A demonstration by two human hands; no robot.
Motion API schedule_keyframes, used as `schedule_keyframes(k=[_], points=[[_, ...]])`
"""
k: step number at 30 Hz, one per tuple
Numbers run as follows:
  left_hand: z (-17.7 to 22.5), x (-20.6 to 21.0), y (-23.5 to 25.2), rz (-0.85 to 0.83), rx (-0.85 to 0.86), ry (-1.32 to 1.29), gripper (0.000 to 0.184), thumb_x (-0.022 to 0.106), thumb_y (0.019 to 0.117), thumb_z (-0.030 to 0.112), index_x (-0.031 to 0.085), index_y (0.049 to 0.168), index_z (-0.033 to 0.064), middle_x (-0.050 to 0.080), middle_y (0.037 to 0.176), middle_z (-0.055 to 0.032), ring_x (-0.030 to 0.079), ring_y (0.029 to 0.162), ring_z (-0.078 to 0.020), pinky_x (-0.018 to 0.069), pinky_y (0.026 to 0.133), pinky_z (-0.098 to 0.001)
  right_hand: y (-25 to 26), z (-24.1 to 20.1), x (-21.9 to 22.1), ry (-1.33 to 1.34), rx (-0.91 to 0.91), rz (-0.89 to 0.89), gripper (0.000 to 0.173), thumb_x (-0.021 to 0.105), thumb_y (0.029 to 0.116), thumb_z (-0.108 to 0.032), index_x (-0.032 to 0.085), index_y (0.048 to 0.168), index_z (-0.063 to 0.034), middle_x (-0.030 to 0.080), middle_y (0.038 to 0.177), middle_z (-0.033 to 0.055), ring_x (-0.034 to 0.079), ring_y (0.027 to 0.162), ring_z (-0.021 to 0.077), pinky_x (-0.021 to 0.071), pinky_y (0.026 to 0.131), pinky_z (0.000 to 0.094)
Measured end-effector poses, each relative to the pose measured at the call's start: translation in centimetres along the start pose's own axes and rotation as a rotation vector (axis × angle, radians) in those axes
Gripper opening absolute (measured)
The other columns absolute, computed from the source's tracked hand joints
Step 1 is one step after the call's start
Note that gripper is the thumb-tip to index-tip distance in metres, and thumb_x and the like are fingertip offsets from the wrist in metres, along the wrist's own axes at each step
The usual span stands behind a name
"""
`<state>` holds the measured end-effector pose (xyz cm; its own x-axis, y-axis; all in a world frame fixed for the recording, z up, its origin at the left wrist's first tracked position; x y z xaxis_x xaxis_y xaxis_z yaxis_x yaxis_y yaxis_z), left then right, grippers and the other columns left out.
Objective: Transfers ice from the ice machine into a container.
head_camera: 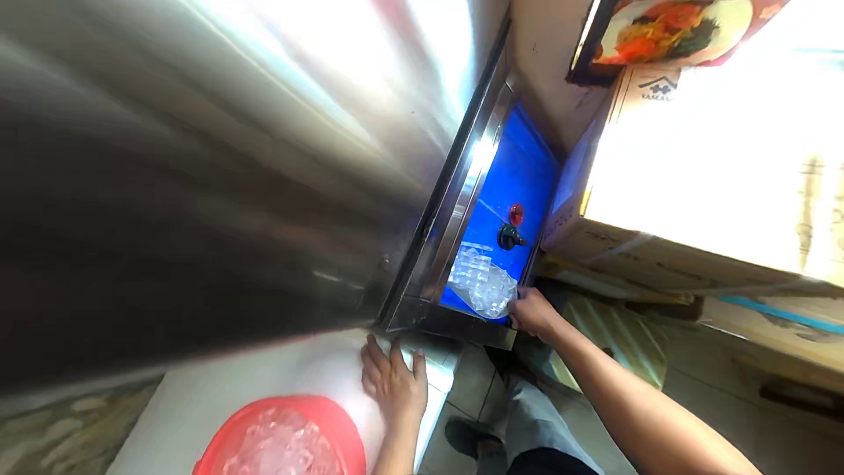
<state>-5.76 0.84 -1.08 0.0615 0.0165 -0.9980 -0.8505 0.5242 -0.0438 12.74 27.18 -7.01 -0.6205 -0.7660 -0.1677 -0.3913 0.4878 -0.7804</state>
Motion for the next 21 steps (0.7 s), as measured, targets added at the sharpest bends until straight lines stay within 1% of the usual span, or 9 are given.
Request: schedule_keyframes(k=[2,3,6,9,12,14,16,19,21], points=[[-0.2,-1.2,-0.6,-0.086,0.004,-0.141,0.068,0.057,0.0901,0.064,0.061,0.143,0.0211,0.023,0.168,-0.0198,0.018,0.156,-0.0436,0.0218,0.12,-0.0645,-2.3,-0.1,-1.3,-0.038,-0.004,0.029,0.029,0.061,0.0936,-0.01,0.063,0.122,-0.0056,0.059,0.07,0.0068,0.049,0.05,0.0143,0.0422,0.046,0.0314],[-0.3,-2.1,-1.3,-0.117,0.006,-0.229,0.07,0.064,0.0882,0.058,0.059,0.144,0.0172,0.026,0.167,-0.0208,0.021,0.155,-0.0431,0.0231,0.122,-0.0621,-3.6,-0.1,-1.9,-0.047,-0.001,0.044,0.028,0.061,0.0938,-0.009,0.064,0.122,-0.0055,0.058,0.07,0.0064,0.049,0.05,0.014,0.0419,0.047,0.0314],[-1.1,-4.6,-6.1,-0.202,0.053,-0.522,0.067,0.068,0.0923,0.043,0.054,0.147,0.0071,0.035,0.163,-0.0195,0.034,0.152,-0.0347,0.0337,0.122,-0.0524,-7.2,0.3,-3.4,-0.066,-0.011,0.086,0.023,0.06,0.0944,-0.008,0.064,0.117,-0.0054,0.057,0.065,0.0047,0.047,0.045,0.0121,0.0405,0.042,0.0287],[-3.5,-7.1,-12.6,-0.258,0.171,-0.784,0.058,0.071,0.0935,0.032,0.059,0.141,0.0003,0.05,0.154,-0.0175,0.049,0.144,-0.0267,0.043,0.118,-0.0447,-11.2,1.0,-4.5,-0.058,-0.014,0.124,0.018,0.06,0.0962,-0.007,0.063,0.114,-0.0034,0.057,0.063,0.0045,0.046,0.044,0.0122,0.0402,0.041,0.0285],[-7.6,-9.5,-17.9,-0.284,0.254,-0.934,0.044,0.069,0.0963,0.023,0.065,0.132,-0.0021,0.065,0.136,-0.0165,0.064,0.126,-0.0226,0.0528,0.108,-0.0413,-16.3,1.4,-5.3,-0.09,-0.025,0.208,0.013,0.06,0.0937,-0.004,0.063,0.106,-0.003,0.056,0.061,0.0042,0.045,0.042,0.0123,0.0397,0.04,0.0289],[-11.3,-10.8,-20.4,-0.122,0.263,-0.985,0.032,0.069,0.0966,0.019,0.071,0.121,-0.0011,0.074,0.119,-0.014,0.073,0.107,-0.019,0.0609,0.094,-0.0383,-20.2,0.7,-4.4,-0.14,-0.041,0.223,0.014,0.059,0.0949,-0.003,0.063,0.108,-0.0023,0.058,0.062,0.0043,0.047,0.044,0.0123,0.0416,0.042,0.0291],[-14.9,-12.4,-22.1,0.145,0.254,-0.979,0.027,0.07,0.0947,0.021,0.075,0.114,0.0032,0.076,0.113,-0.0096,0.073,0.104,-0.0155,0.0618,0.092,-0.0366,-23.7,-0.4,-3.0,-0.182,-0.086,0.193,0.011,0.058,0.0944,-0.001,0.062,0.105,-0.0023,0.059,0.061,0.0033,0.049,0.043,0.0111,0.0428,0.041,0.0276],[-19.7,-14.4,-22.5,0.48,0.197,-0.909,0.045,0.067,0.0949,0.044,0.066,0.127,0.0128,0.067,0.134,-0.0089,0.061,0.129,-0.0204,0.0526,0.108,-0.044,-28.4,-2.9,0.4,-0.252,-0.134,0.059,0.011,0.056,0.0932,0.0,0.06,0.101,-0.0058,0.058,0.06,0.0002,0.05,0.044,0.0092,0.0439,0.041,0.0261],[-22.5,-14.6,-21.3,0.591,0.073,-0.868,0.068,0.061,0.0938,0.059,0.056,0.14,0.0097,0.055,0.148,-0.0168,0.048,0.143,-0.0282,0.0416,0.118,-0.0493,-30.6,-4.8,3.8,-0.31,-0.167,-0.07,0.012,0.056,0.0926,-0.002,0.06,0.101,-0.0085,0.058,0.061,-0.0009,0.05,0.045,0.0086,0.0439,0.042,0.0257]])
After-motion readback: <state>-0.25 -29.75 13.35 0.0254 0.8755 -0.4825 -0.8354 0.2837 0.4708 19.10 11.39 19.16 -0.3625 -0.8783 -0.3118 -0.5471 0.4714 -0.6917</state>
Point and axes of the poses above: each hand's wrist, its own y-axis towards the middle knuckle, its own x-axis out of the palm, z = x × y, the point moved 5 cm from there along y, towards the middle knuckle
